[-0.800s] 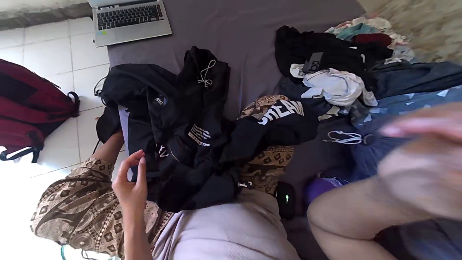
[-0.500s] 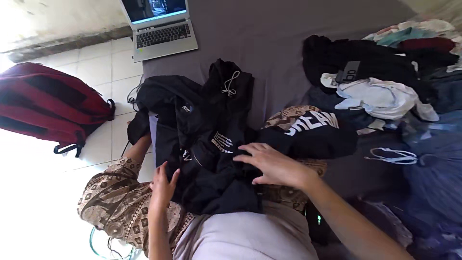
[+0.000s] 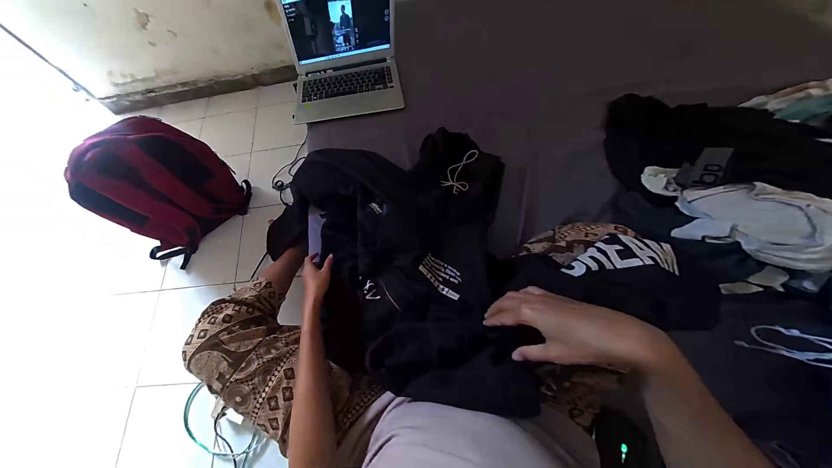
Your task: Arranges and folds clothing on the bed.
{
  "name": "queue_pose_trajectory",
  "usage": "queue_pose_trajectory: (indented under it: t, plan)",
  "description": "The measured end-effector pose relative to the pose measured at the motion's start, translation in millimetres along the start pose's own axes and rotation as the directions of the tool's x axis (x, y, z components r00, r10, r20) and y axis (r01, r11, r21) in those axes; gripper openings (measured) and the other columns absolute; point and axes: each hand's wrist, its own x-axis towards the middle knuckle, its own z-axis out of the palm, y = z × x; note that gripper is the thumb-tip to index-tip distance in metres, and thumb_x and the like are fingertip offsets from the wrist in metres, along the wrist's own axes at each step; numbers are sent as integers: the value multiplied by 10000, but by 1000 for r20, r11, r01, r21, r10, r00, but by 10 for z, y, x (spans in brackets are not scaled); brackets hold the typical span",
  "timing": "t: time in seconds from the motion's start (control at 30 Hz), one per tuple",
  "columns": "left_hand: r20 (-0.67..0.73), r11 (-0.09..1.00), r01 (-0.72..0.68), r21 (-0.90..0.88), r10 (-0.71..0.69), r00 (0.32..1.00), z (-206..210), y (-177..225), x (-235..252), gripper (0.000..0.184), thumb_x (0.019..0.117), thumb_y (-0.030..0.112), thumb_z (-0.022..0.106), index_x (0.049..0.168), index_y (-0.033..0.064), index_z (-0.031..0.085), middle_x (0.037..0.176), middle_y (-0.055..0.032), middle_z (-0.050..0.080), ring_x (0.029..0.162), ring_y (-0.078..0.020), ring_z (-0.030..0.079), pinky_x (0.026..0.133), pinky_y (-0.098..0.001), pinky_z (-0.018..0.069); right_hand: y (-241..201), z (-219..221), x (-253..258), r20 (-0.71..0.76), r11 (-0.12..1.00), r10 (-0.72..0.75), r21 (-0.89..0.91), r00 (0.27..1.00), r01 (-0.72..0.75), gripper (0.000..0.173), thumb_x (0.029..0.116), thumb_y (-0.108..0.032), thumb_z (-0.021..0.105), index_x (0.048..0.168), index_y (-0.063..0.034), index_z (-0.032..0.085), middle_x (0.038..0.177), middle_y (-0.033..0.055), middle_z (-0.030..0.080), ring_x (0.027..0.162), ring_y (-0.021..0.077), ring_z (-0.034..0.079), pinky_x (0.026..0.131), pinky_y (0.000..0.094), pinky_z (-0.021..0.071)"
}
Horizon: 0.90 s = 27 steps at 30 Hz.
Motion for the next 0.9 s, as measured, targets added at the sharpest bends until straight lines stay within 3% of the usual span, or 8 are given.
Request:
queue_pose_trajectory:
  t: [0.1,0.2,0.33,0.47,0.57,0.63,0.77,0.9]
  plan:
    - [78,992,-90,-84,97,992,-53,180,-243,458,1052,90,529,1440,-130,424,1385,-345,537,1277,-366,569,1092,-453,435,-3,-27,-54,-327,969,-239,-16,914,247,336,960,-175,685,1246,-2,714,1253,201,697,1180,415,646,1017,616,462]
    - [105,936,-338,-96,347,932,-8,450,-817,463,1014,34,529,1439,-127,442,1314,-310,612,1177,-306,651,1027,-426,505,-144,-100,142,-564,951,-231,41,793,306,359,1049,-248,511,1200,6,714,1113,161,736,1020,260,712,924,426,566]
    - [136,851,-525,20,518,845,291,614,-1626,491,960,38,601,1414,-112,490,925,-213,737,813,-298,738,774,-476,594,-468,-87,621,-451,845,92,507,888,169,474,1113,-313,411,1397,40,549,1169,199,684,1002,242,698,863,386,577]
    - [332,786,-614,-74,600,728,530,550,-1940,406,931,11,622,1284,-174,537,1043,-250,710,965,-316,727,901,-438,580,-593,104,977,-363,887,142,459,921,44,634,1019,-401,618,1421,75,496,1202,272,665,1115,368,656,995,516,499]
    - [530,748,-623,-228,632,566,481,459,-1786,307,938,19,630,1193,-146,584,1047,-237,669,951,-279,688,896,-380,563,-597,215,1113,-437,888,205,459,876,21,406,1029,-106,572,1354,134,533,1247,325,634,1204,401,619,1064,493,452]
    - [549,770,-548,-327,627,553,254,456,-1525,318,961,15,598,1242,-130,630,1114,-197,710,998,-201,710,931,-338,566,-520,280,1110,-562,833,233,536,793,135,329,1026,-18,519,1312,135,578,1247,290,654,1188,302,640,1058,390,471]
    - [261,878,-50,-476,196,945,-98,379,-799,352,1082,76,325,1235,-151,545,1054,-111,683,901,-86,674,850,-268,552,-445,378,849,-701,705,267,610,661,362,276,1009,8,514,1229,144,610,1180,185,684,1077,44,629,976,194,484]
    - [375,483,426,-765,-205,904,9,364,-193,737,1092,546,177,1523,-43,275,1463,-252,482,1268,-287,570,1032,-392,476,-416,389,429,-755,614,313,623,576,484,225,981,-7,490,1136,72,634,1032,-35,704,973,-73,637,924,153,527]
